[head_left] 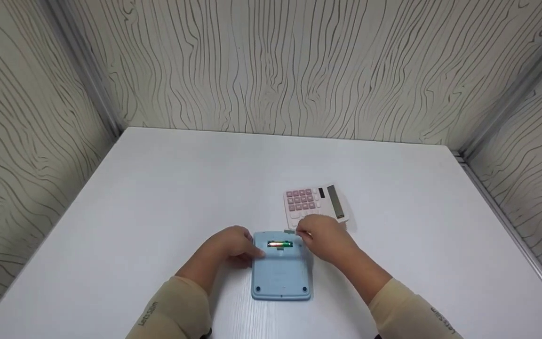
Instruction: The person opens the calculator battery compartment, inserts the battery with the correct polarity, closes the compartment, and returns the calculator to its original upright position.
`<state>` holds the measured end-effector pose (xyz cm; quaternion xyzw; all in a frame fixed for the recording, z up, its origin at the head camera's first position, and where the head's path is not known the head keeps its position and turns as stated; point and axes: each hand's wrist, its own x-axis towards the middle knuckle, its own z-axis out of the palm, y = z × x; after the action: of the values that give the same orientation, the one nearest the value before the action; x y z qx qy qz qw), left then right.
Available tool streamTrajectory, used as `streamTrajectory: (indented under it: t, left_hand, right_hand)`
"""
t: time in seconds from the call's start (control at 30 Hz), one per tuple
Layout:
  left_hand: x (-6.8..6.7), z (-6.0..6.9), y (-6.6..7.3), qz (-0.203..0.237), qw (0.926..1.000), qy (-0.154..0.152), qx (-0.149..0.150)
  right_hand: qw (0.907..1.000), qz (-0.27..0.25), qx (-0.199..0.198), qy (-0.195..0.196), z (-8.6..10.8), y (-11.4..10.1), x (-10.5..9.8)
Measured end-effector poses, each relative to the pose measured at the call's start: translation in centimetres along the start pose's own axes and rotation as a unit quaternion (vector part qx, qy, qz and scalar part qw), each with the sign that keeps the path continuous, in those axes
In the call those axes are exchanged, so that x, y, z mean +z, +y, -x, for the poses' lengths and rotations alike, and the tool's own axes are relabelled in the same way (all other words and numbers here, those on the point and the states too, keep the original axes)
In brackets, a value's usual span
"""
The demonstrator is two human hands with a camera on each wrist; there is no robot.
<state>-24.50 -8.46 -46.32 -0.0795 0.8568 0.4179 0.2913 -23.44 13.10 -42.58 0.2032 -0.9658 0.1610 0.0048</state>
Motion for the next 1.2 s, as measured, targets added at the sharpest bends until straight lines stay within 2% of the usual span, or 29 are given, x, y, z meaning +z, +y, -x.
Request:
streamTrajectory:
  t: [0.3,0.57,0.83,1.2]
  left_hand:
    - [-0.2,0.0,0.0,-0.019,0.9998,-0.003,0.006]
    - [-0.1,0.1,0.2,-0.011,0.9999,-0.002,-0.004]
    - [-0.1,0.1,0.2,-0.006,1.0000,0.000,-0.004]
    - [-0.1,0.0,0.1,-0.012,0.9999,0.000,-0.009]
  right_hand:
    - [0.9992,-0.007,-0.012,-0.038,-0.2,-1.6,0.9]
    - [0.9973,0.022,-0.052,-0.047,-0.5,-2.5,1.4]
    - [0.9975,0.031,-0.034,-0.054,-0.6,-2.5,2.0]
    - [0.9973,0.039,-0.041,-0.047,-0.6,-2.7,2.6]
